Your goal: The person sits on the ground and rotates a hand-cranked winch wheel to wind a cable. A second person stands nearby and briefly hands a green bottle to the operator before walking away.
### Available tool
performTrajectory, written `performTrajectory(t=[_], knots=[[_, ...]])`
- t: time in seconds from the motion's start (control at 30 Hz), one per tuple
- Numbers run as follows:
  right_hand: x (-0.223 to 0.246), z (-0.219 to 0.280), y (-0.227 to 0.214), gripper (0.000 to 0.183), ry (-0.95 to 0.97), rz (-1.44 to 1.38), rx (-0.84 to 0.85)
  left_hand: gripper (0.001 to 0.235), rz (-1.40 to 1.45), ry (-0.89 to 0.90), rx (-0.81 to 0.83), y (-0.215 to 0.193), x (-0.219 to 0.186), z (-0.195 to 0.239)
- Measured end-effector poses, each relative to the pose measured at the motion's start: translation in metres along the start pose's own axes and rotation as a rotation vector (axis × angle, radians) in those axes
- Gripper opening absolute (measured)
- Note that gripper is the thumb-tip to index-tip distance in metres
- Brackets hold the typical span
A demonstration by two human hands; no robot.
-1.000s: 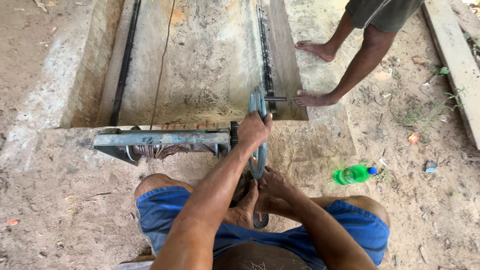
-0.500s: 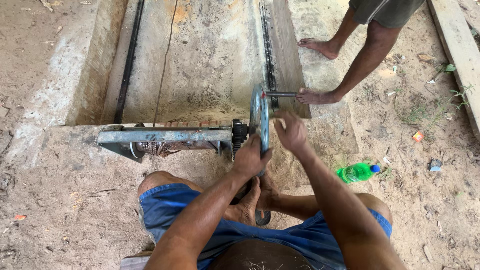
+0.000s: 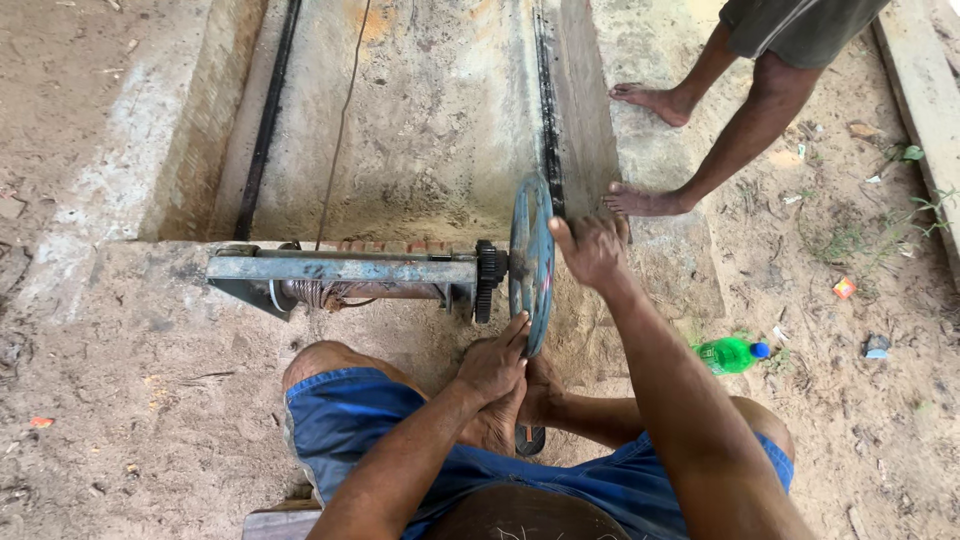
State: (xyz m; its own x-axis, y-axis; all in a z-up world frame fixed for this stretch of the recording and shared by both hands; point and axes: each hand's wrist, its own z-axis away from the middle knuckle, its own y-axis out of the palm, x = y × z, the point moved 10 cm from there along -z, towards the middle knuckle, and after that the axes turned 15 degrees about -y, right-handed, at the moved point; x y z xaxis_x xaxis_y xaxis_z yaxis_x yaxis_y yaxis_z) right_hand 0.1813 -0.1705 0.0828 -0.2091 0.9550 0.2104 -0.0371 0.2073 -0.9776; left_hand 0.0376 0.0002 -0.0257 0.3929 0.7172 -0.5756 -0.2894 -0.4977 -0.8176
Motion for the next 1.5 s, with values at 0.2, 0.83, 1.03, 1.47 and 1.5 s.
performTrajectory(t=[0.2, 0.83, 1.03, 1.47, 1.5], knots=[[0.027, 0.052, -0.002, 0.082, -0.123, 0.012, -0.170, 0.018, 0.178, -0.117, -0.029, -0.004, 0.029, -0.014], [0.064, 0.141, 0.092, 0.078, -0.175, 0.027, 0.066, 0.063, 0.249, -0.468, -0.015, -0.108, -0.014, -0.192], [0.050, 0.136, 0.149, 0.079, -0.080, -0.044, 0.404, 0.057, 0.217, -0.477, 0.095, -0.079, -0.020, -0.141], [-0.016, 0.015, 0.083, 0.048, 0.337, -1.211, -0.179, 0.073, 0.216, -0.086, -0.153, -0.038, -0.030, -0.032], [-0.012, 0.003, 0.069, 0.051, 0.336, -1.134, -0.191, 0.074, 0.203, -0.025, -0.195, -0.036, -0.031, -0.025]])
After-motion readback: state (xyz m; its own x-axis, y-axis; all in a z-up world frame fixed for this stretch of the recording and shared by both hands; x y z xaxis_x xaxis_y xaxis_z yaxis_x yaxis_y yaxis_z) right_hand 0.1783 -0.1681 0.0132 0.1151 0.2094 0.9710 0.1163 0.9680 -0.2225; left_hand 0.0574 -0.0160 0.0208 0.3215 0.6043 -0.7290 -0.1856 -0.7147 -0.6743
